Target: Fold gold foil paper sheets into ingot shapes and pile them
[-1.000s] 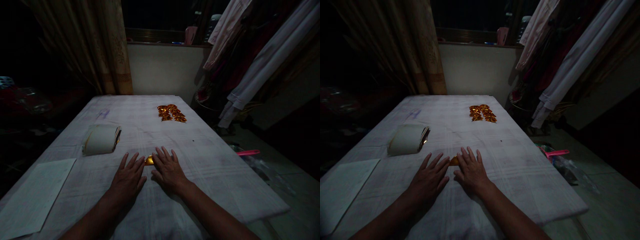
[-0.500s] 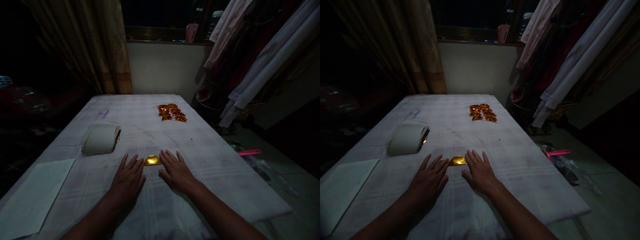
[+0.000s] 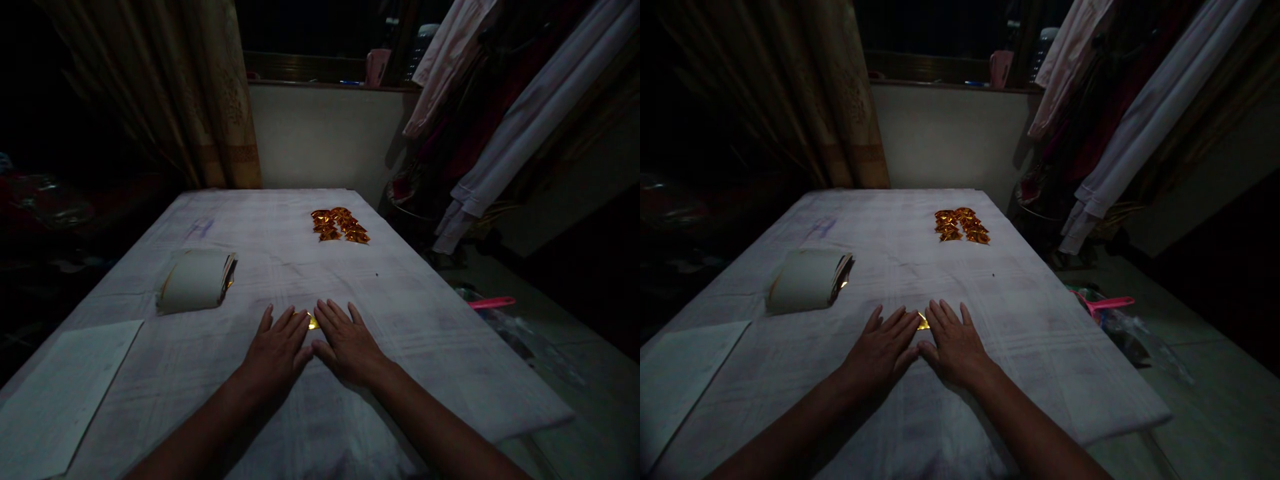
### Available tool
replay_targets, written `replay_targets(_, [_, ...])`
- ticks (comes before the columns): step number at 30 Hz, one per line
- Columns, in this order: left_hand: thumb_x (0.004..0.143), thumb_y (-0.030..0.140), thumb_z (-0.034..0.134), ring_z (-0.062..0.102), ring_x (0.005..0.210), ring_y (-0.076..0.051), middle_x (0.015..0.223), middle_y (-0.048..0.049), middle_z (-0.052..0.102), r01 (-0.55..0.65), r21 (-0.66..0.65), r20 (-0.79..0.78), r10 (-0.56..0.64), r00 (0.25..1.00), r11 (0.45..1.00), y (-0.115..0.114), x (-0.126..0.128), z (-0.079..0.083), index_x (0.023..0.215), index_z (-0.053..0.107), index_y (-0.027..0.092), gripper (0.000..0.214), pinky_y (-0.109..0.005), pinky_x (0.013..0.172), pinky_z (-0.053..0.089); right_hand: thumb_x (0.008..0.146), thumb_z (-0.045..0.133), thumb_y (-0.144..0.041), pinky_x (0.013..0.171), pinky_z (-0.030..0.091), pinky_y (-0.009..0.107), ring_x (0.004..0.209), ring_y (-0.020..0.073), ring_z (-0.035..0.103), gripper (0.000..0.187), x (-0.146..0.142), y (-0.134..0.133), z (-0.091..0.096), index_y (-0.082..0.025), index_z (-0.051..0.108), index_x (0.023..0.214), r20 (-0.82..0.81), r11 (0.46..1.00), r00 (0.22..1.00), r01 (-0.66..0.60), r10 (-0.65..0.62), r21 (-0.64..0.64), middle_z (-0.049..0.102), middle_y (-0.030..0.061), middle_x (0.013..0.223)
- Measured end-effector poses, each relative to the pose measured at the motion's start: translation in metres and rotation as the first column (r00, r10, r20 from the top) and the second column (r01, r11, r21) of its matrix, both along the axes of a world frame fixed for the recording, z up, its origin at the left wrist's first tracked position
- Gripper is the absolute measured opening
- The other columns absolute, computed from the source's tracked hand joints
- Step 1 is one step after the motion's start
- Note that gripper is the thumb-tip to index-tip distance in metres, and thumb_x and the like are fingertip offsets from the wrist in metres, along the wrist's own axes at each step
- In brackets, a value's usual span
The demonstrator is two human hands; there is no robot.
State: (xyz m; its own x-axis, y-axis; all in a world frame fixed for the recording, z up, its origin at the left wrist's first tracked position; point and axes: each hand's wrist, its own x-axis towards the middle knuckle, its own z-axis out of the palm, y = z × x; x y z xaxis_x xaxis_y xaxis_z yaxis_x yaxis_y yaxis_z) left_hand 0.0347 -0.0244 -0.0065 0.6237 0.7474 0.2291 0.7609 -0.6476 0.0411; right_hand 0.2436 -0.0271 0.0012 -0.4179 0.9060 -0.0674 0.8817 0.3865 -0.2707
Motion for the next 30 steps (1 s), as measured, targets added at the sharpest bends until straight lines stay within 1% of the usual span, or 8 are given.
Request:
replay_targets(7, [0.105,0.046,0.035,0.040,0.145,-0.029,0.157,-0.0078,0.047,-0.072,-0.066,-0.075,0.067,0.995,0.995,0.000,-0.033,-0.009,0.153,0.041,0.027,0.052,-0.057,0.121,0.015,0.102,0.039,-0.057,0.123,0.013,0.062,0.154,0.0308,0.020,0.069,0.001,0.001,-0.001,-0.015,0.034,0.157,0.000,1.000,1.000,0.003,-0.003,0.003,0.025,0.0127,0.165])
replay_targets(11, [0.104,0.043,0.037,0.036,0.147,-0.031,0.160,-0.0089,0.041,-0.104,-0.029,-0.063,0.102,0.993,0.994,0.002,-0.030,-0.016,0.152,0.042,0.030,0.050,-0.058,0.120,0.017,0.103,0.040,-0.055,0.123,0.013,0.063,0.153,0.0323,0.021,0.068,-0.007,0.001,-0.001,-0.015,0.033,0.157,-0.013,0.998,1.000,-0.025,0.026,0.054,0.027,0.0138,0.164])
replay_targets(16, [0.103,0.042,0.038,0.040,0.145,-0.031,0.155,-0.0127,0.048,-0.083,0.022,-0.059,0.084,0.995,0.996,0.009,-0.020,-0.019,0.152,0.044,0.020,0.053,-0.056,0.121,0.017,0.104,0.034,-0.055,0.123,0.014,0.063,0.152,0.0314,0.024,0.065,-0.023,0.000,-0.004,-0.017,0.034,0.157,-0.054,0.995,0.995,-0.076,0.080,0.072,0.030,0.0125,0.163])
replay_targets(19, [0.103,0.044,0.036,0.040,0.145,-0.031,0.155,-0.0131,0.047,-0.070,0.014,-0.082,0.071,0.994,0.997,0.010,-0.022,-0.016,0.152,0.043,0.017,0.056,-0.056,0.120,0.018,0.104,0.034,-0.057,0.123,0.012,0.063,0.153,0.0319,0.024,0.067,-0.026,-0.001,-0.004,-0.016,0.035,0.157,-0.063,0.998,0.997,-0.048,0.051,0.048,0.031,0.0126,0.162])
replay_targets(23, [0.103,0.047,0.038,0.042,0.143,-0.032,0.154,-0.0120,0.049,-0.065,0.005,-0.094,0.065,0.993,0.998,0.007,-0.039,-0.012,0.153,0.041,0.017,0.058,-0.056,0.119,0.018,0.103,0.040,-0.055,0.123,0.011,0.063,0.153,0.0323,0.023,0.065,-0.027,-0.002,-0.003,-0.018,0.035,0.157,-0.072,0.999,0.997,-0.029,0.031,0.025,0.030,0.0112,0.163])
replay_targets(26, [0.103,0.044,0.041,0.046,0.140,-0.033,0.148,-0.0103,0.057,-0.072,0.030,-0.067,0.074,0.995,0.997,0.007,-0.048,-0.004,0.147,0.049,0.019,0.051,-0.060,0.118,0.017,0.101,0.047,-0.050,0.122,0.015,0.063,0.151,0.0331,0.027,0.062,-0.028,-0.001,-0.002,-0.019,0.038,0.155,-0.072,0.999,0.997,-0.016,0.018,0.032,0.035,0.0116,0.162])
replay_targets(28, [0.102,0.037,0.047,0.051,0.134,-0.032,0.139,-0.0093,0.064,-0.080,0.031,-0.050,0.082,0.995,0.996,0.010,-0.046,0.004,0.138,0.057,0.022,0.040,-0.060,0.117,0.022,0.100,0.050,-0.045,0.121,0.018,0.063,0.149,0.0341,0.030,0.059,-0.029,0.000,-0.001,-0.020,0.042,0.153,-0.072,0.998,0.997,0.001,0.003,0.059,0.041,0.0117,0.159])
replay_targets(30, [0.098,0.027,0.054,0.061,0.118,-0.029,0.124,-0.0084,0.070,-0.084,0.007,-0.057,0.084,0.995,0.996,0.016,-0.040,0.013,0.124,0.065,0.024,0.028,-0.054,0.110,0.035,0.099,0.053,-0.040,0.119,0.022,0.060,0.147,0.0338,0.035,0.053,-0.028,0.003,-0.002,-0.021,0.048,0.149,-0.083,0.994,0.997,0.003,0.006,0.105,0.046,0.0108,0.156])
